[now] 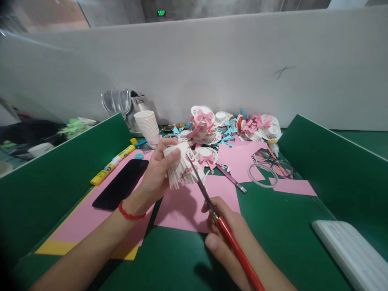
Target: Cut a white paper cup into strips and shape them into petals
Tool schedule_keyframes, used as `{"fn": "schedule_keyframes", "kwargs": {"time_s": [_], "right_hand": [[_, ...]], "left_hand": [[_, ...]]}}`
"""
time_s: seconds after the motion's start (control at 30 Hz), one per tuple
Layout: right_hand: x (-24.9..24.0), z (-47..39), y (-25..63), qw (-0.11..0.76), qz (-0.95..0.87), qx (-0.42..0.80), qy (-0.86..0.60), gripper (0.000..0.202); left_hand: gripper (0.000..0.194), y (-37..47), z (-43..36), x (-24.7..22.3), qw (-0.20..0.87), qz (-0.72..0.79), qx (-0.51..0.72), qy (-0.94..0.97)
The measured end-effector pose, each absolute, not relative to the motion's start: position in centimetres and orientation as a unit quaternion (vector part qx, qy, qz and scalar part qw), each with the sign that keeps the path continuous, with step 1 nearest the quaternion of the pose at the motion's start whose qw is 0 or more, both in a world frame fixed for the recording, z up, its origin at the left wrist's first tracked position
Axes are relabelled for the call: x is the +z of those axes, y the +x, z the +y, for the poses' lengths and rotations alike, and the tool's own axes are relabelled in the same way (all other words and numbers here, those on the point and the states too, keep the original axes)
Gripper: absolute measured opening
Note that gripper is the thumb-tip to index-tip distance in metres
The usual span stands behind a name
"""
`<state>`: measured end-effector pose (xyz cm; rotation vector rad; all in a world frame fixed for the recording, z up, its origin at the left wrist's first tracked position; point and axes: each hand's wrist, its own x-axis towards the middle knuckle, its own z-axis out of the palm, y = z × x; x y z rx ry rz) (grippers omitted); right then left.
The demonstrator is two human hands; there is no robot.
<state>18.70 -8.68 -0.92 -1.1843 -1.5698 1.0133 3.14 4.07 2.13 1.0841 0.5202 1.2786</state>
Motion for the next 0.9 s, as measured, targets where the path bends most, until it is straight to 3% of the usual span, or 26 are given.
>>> {"fn": "schedule_keyframes", "kwargs": {"time_s": [0.33, 0.57, 0.9], "right_hand": [[-1.6, -8.4, 18.8, 0.410, -0.580, 0.499, -0.496, 0.057], [-2.2, -8.5, 18.7, 0.436, -0.545, 0.521, -0.491, 0.055], [-2.8, -8.7, 19.0, 0.432, -0.584, 0.478, -0.493, 0.053]], "left_hand": [[0.034, 3.1, 4.0, 2.2, 0.661, 0.227, 0.553, 0.453], [0.036, 3.0, 4.0, 2.1, 0.665, 0.230, 0.544, 0.458], [0.035, 3.0, 4.0, 2.1, 0.663, 0.227, 0.534, 0.473]]}}
